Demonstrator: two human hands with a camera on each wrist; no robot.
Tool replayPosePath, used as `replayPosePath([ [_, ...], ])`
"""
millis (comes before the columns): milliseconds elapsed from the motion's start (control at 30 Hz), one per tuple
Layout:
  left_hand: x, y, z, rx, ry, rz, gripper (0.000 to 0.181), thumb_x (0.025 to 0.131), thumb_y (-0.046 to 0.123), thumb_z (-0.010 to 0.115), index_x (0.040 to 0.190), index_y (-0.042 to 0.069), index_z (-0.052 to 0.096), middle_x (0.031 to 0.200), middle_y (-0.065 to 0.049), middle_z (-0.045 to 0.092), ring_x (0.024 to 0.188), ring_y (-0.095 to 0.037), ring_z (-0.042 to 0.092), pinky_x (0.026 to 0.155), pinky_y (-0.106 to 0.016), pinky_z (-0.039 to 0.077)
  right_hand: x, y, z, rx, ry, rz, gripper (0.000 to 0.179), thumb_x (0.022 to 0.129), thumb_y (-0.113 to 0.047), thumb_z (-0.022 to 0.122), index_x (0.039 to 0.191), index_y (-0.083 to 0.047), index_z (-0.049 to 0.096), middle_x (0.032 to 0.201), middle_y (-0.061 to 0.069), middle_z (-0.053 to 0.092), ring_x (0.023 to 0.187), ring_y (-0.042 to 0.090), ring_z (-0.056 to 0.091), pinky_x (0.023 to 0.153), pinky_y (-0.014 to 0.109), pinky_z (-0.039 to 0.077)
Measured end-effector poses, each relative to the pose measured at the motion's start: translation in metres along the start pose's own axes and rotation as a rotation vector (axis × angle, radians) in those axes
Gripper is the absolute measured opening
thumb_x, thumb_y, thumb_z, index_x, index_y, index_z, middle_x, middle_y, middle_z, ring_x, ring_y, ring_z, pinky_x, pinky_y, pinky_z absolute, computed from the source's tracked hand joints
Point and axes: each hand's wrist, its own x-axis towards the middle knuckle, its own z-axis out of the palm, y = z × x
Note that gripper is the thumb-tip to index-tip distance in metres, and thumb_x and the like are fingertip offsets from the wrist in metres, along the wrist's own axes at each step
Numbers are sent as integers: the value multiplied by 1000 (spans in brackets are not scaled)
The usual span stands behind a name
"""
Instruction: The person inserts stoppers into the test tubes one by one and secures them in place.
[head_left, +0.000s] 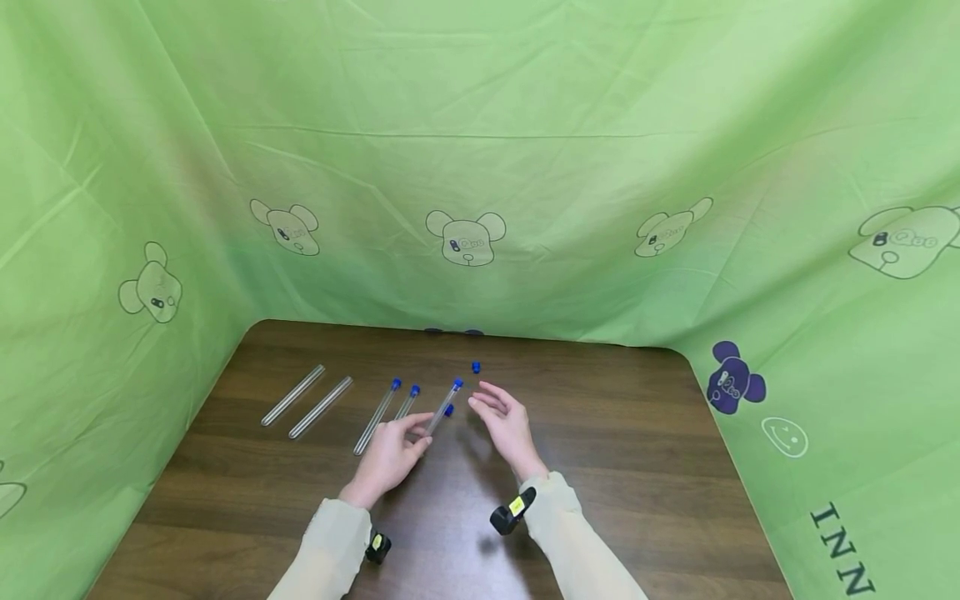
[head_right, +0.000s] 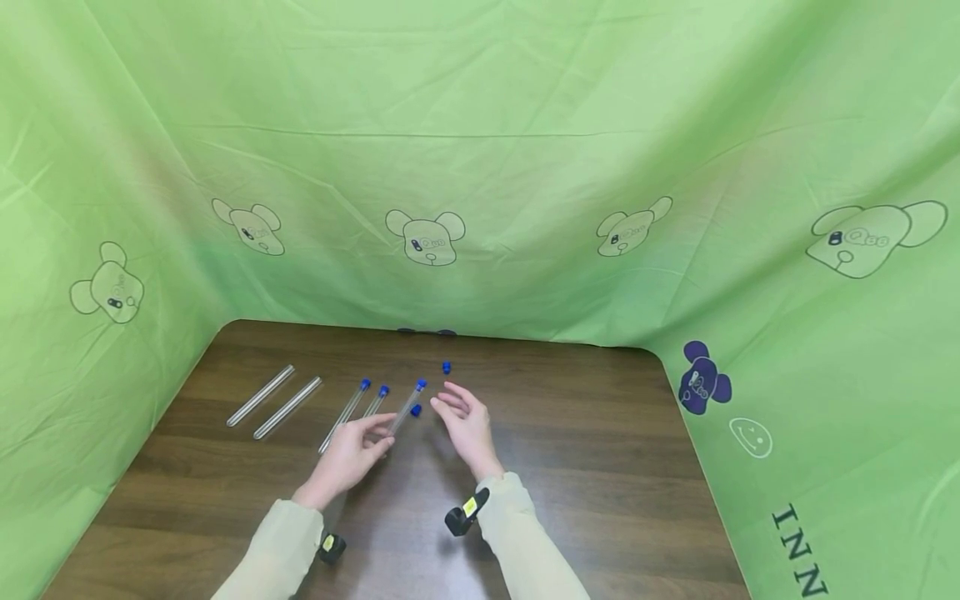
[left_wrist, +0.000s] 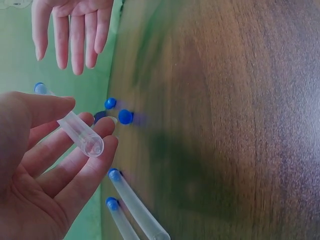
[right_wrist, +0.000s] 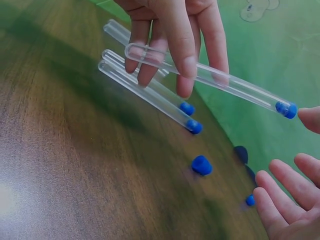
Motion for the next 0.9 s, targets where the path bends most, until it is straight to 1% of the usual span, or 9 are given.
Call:
replayPosePath([
  [100,-1,0,-2,-10,3,-11,38,90,1,75,128,3,69,92,-5,76,64,-6,67,59,-25,54,6,15,0,3,7,1,45,97,-10,70,138,4,58,127,27,64,115,34,65,99,41,49],
  [233,-1,-1,-4,-18,8,-31,38,91,2,74,128,4,69,93,-5,75,64,-8,67,59,-25,54,16,36,0,-8,21,5,47,97,-15,71,139,0,58,126,20,67,114,31,66,99,41,50],
  [300,-2,-2,-5,-22,19,-35,38,91,2,74,128,4,69,93,-5,75,64,-9,67,59,-25,54,17,41,1,-12,28,3,48,97,-17,72,140,0,58,126,18,68,114,30,66,98,40,50],
  [467,-3,-3,-10,-25,52,-52,38,90,2,76,127,6,71,92,-3,75,63,-12,68,57,-26,53,19,44,1,8,35,-12,47,96,-16,72,138,1,59,126,21,67,113,30,66,100,41,48],
  [633,-2,-4,-15,-31,60,-65,38,90,3,75,127,7,70,92,-3,75,65,-15,69,56,-27,52,18,44,2,-2,42,-18,46,96,-14,72,137,2,60,125,22,67,112,30,67,101,42,48],
  [733,-3,-6,-17,-19,71,-71,37,90,3,76,127,7,71,93,-3,75,66,-13,69,57,-27,53,19,44,2,-14,46,-16,46,96,-14,72,137,2,60,124,20,68,112,31,67,101,43,48],
  [900,-3,-11,-20,7,99,-61,37,89,3,76,126,8,72,92,-4,76,64,-6,67,58,-27,53,21,46,2,-19,45,-13,45,95,-13,72,136,3,61,122,18,69,112,31,67,100,43,48],
])
